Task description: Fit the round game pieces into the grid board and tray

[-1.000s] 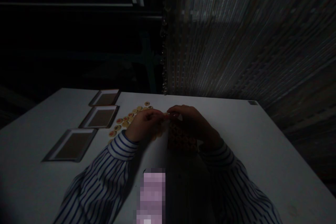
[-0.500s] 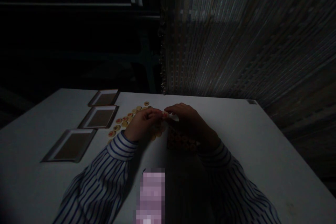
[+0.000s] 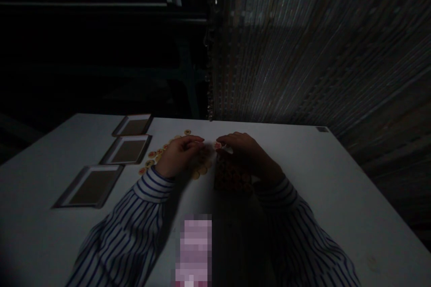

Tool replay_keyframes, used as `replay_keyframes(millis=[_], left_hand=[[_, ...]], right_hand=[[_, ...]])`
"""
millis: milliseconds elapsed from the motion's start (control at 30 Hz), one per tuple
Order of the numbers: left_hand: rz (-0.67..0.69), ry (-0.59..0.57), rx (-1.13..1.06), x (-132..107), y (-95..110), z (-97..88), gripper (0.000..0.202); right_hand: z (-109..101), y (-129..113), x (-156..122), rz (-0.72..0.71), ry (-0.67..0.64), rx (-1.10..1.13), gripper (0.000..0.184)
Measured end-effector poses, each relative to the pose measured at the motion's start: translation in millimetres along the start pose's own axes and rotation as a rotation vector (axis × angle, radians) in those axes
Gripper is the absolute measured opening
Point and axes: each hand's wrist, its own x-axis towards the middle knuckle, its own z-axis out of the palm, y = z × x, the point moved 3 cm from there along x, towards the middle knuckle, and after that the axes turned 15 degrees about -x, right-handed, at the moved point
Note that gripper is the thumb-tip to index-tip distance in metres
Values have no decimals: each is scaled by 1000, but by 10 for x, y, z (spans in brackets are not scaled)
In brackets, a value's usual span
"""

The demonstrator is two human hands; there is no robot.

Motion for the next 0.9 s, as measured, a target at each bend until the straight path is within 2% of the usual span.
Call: replay_keyframes(millis=[167, 333, 500, 667, 900], left_hand=[[32, 19, 113, 7, -4, -71, 23], [113, 30, 343, 21, -33, -107, 26], [130, -6, 397, 22, -43, -108, 26], [115, -62, 429, 19, -57, -103, 26], [133, -90, 507, 19, -87, -104, 25]], right_hand=[[71, 46, -32, -5, -101, -34, 25], [212, 103, -62, -28, -232, -71, 22], [315, 81, -60, -63, -375, -148, 21], [414, 57, -87, -51, -409, -184, 24], [483, 7, -117, -111, -408, -208, 26]])
